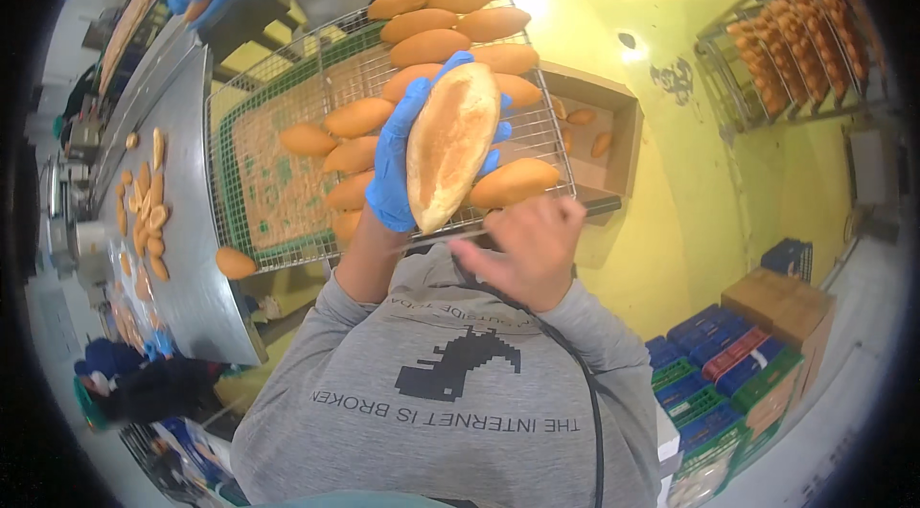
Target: The person slices oval bread rolls in half lengthwise using a knife and places the halves into a cardboard box. They repeatedly pick rolls from a wire rack, cut them, and transfer the pieces to the box while other workers handle similar items nearby.
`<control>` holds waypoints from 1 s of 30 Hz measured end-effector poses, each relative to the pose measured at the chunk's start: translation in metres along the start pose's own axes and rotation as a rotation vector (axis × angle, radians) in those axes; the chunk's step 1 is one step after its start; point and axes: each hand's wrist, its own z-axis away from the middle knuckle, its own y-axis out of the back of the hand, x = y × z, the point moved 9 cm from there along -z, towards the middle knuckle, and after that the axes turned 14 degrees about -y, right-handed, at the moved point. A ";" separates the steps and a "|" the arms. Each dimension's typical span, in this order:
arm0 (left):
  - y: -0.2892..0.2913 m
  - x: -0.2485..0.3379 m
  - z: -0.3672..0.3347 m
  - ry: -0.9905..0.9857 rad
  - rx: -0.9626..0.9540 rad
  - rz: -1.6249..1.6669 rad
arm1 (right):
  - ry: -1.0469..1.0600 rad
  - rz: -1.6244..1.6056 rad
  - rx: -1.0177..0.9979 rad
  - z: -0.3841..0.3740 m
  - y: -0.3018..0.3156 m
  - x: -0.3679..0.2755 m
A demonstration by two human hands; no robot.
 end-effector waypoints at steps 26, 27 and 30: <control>0.035 0.049 0.050 -0.053 0.020 -0.146 | 0.038 0.322 0.272 -0.039 -0.051 0.012; 0.037 0.049 0.054 -0.039 0.017 -0.136 | -0.055 0.419 0.341 -0.050 -0.050 0.027; 0.045 0.064 0.060 -0.066 0.009 -0.111 | -0.084 0.175 0.237 -0.038 -0.057 0.006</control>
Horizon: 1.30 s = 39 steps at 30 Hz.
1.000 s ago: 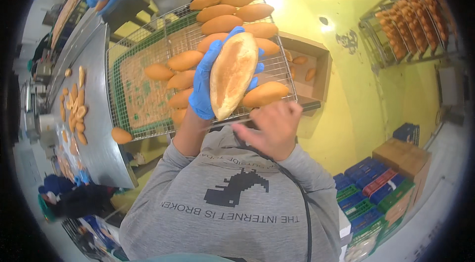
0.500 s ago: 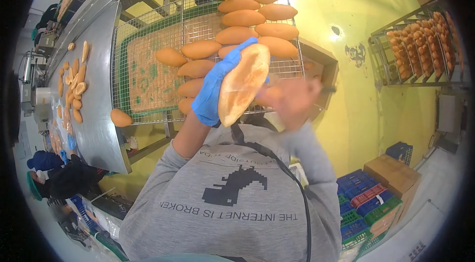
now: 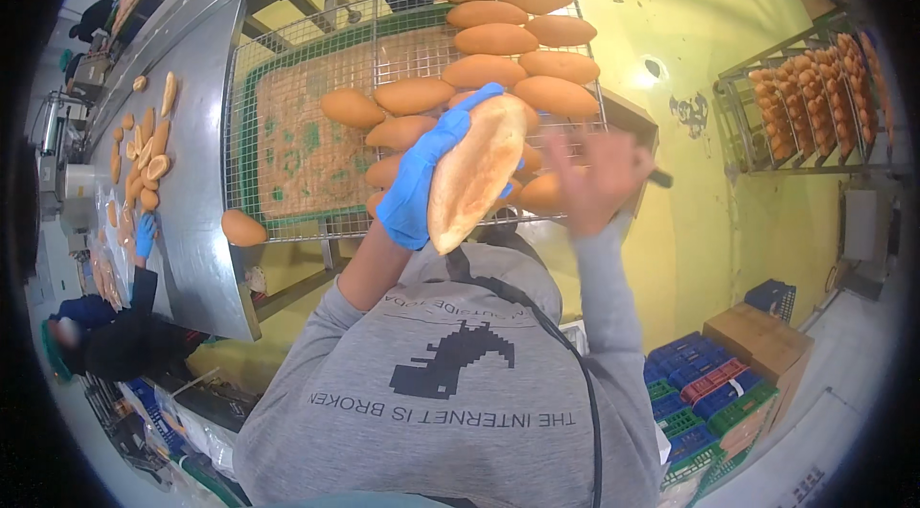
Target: The person slices oval bread rolls in half lengthwise using a knife and places the halves into a cardboard box. They repeatedly pick rolls from a wire rack, cut them, and transfer the pieces to the box while other workers handle similar items nearby.
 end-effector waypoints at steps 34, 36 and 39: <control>0.173 0.102 0.102 -0.024 0.179 -0.091 | -0.121 0.191 0.087 0.059 -0.096 -0.057; 0.207 0.105 0.109 -0.102 0.276 0.070 | -0.122 0.124 0.034 0.070 -0.106 -0.067; 0.244 0.105 0.118 -0.165 0.347 0.115 | -0.182 0.078 -0.022 0.077 -0.112 -0.073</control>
